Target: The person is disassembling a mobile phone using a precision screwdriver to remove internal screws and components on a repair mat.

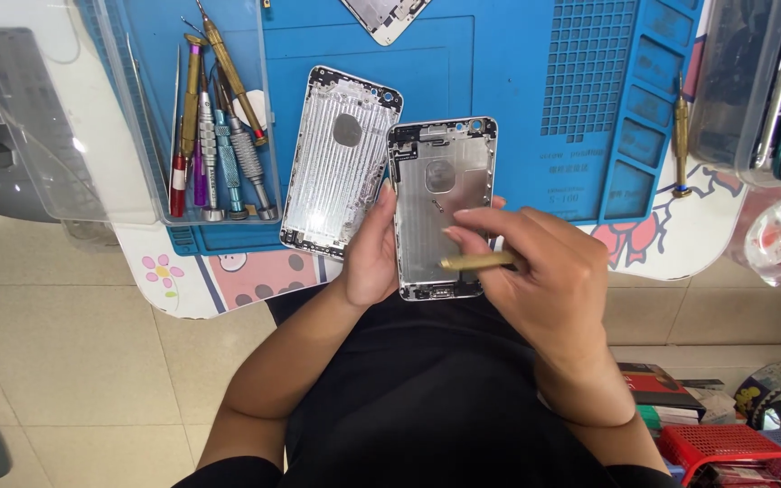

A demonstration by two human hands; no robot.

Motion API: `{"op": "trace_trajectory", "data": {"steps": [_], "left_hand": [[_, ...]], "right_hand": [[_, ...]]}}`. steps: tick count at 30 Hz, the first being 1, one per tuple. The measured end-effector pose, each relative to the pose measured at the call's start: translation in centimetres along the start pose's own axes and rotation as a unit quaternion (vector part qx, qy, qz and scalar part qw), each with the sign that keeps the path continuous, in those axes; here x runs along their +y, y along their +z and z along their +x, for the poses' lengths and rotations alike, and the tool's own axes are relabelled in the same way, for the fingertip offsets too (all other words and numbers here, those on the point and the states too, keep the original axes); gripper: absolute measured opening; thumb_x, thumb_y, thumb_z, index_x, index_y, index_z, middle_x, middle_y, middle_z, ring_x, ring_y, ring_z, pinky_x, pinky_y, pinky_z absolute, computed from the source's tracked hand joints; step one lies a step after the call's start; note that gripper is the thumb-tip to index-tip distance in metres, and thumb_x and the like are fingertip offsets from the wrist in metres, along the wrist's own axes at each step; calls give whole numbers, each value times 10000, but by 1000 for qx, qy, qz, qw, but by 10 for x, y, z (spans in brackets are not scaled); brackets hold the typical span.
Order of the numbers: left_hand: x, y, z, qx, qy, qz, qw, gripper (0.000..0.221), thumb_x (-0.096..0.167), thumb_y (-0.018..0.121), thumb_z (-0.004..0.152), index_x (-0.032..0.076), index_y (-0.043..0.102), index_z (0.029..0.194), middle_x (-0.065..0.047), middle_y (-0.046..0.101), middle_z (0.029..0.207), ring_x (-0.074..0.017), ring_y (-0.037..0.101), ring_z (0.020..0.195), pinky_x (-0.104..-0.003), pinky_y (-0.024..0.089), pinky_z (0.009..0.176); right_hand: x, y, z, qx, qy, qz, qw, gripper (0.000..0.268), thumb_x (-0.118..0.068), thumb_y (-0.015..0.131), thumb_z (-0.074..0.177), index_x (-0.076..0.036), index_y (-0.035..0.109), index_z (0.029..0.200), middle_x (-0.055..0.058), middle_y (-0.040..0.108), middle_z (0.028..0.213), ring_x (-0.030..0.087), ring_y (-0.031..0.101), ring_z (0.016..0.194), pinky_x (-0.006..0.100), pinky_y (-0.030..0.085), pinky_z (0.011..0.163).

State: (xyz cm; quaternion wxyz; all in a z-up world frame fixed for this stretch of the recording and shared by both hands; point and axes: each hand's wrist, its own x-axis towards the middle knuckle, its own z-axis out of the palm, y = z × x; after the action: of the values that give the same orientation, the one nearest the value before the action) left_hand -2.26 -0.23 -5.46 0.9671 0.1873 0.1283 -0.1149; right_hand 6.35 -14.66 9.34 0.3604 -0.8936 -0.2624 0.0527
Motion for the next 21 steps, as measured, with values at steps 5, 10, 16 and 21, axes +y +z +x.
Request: {"op": "trace_trajectory", "data": {"steps": [5,10,16,21], "left_hand": [[0,3,-1,26,-4,-34,999,574,451,296,1158,17,469,1491,-149,609,1396,-221,613,1281,-398,483,1123],[-6,2,7,20,-7,-34,999,580,466,306,1147,17,476,1472,-135,605,1384,-203,614,1276,-377,481,1133],[-3,-2,1,-3,14,-17,1000,569,464,296,1168,26,455,1494,-136,618,1362,-191,624,1235,-377,504,1078],[29,36,3,-99,16,7,995,738,553,226,1134,-3,329,1608,-251,558,1475,-326,618,1328,-446,520,1136]], "right_hand": [[-2,12,13,-4,-22,-3,1000,127,-106,813,936,-71,733,1028,73,728,877,209,709,741,307,522,634],[-4,11,14,-35,-22,-56,998,116,-101,769,956,-66,712,1051,80,753,938,252,726,765,343,536,631],[7,12,10,-81,-21,28,996,96,-71,717,1014,-58,680,1101,58,728,925,165,722,768,303,536,646],[63,-7,18,60,79,26,995,24,4,723,1108,0,711,1088,-65,491,686,-13,359,607,183,226,545]]}}
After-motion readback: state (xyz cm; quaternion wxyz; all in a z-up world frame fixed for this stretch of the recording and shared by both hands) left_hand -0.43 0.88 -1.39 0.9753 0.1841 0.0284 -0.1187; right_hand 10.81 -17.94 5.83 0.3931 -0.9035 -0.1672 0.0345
